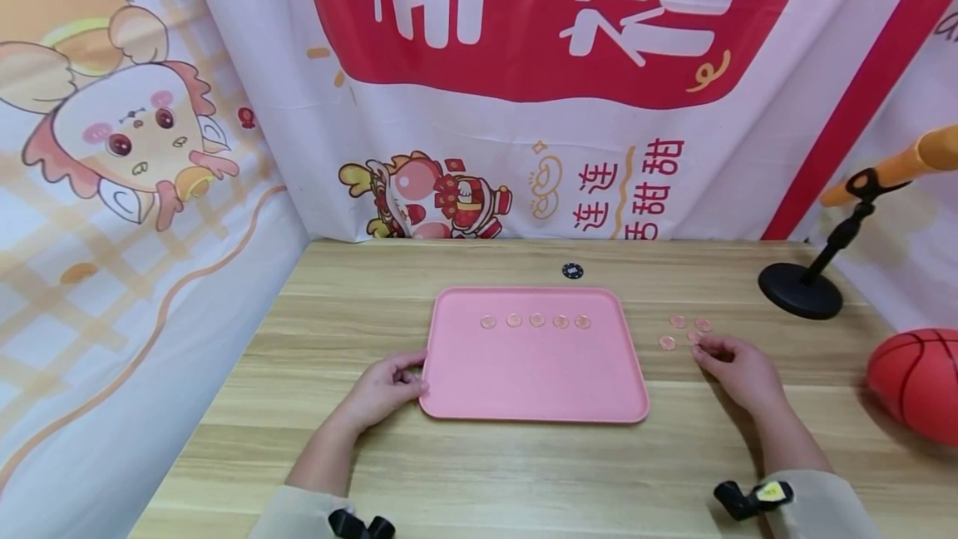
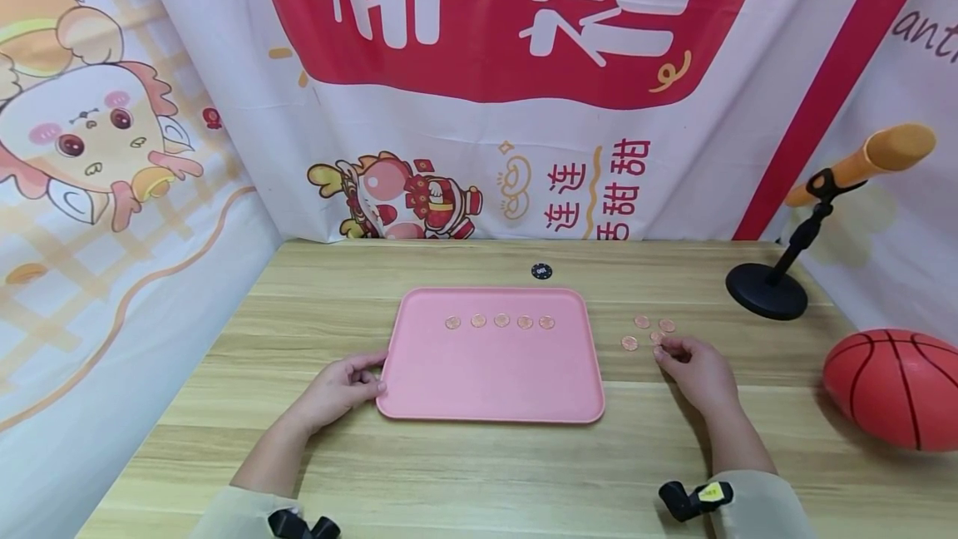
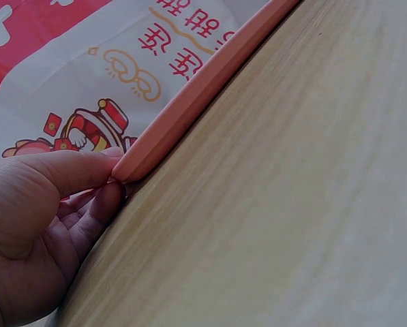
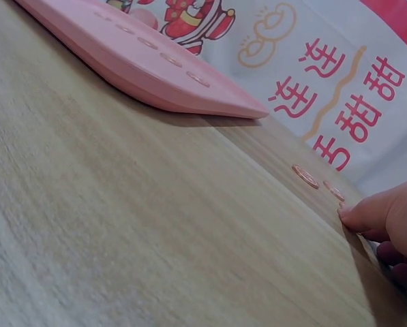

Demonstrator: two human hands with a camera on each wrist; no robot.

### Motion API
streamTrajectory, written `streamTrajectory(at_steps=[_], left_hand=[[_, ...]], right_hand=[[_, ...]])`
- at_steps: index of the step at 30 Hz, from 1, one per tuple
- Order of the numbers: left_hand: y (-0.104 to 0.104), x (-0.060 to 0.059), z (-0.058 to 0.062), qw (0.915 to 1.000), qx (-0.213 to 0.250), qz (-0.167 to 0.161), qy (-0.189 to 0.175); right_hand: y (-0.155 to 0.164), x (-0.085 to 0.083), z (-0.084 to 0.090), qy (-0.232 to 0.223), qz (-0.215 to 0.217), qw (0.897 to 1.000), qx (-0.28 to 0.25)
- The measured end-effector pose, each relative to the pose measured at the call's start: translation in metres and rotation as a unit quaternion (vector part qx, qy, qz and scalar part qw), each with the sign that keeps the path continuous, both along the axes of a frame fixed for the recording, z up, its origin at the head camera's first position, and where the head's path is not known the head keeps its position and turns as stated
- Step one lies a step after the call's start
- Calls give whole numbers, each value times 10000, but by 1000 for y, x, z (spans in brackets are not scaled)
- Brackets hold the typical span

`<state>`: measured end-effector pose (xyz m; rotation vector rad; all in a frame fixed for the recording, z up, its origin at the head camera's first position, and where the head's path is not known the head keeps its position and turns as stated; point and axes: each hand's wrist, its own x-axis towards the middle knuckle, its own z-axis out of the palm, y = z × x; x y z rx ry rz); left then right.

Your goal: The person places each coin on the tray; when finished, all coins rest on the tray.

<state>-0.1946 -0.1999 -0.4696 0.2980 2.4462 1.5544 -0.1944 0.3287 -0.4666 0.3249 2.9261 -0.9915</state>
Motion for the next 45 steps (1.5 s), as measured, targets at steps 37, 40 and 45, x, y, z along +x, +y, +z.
streamTrajectory(at_steps=[37, 40, 45], left_hand=[[0, 1, 2, 10000, 17, -37, -57], [0, 1, 2, 10000, 26, -59, -50], [0, 1, 3, 10000, 51, -57, -49]], right_hand=[[2, -2, 4, -127, 134, 9998, -108], [2, -2, 3, -106, 164, 9998, -85], [4, -2, 1, -218, 101, 9996, -150]])
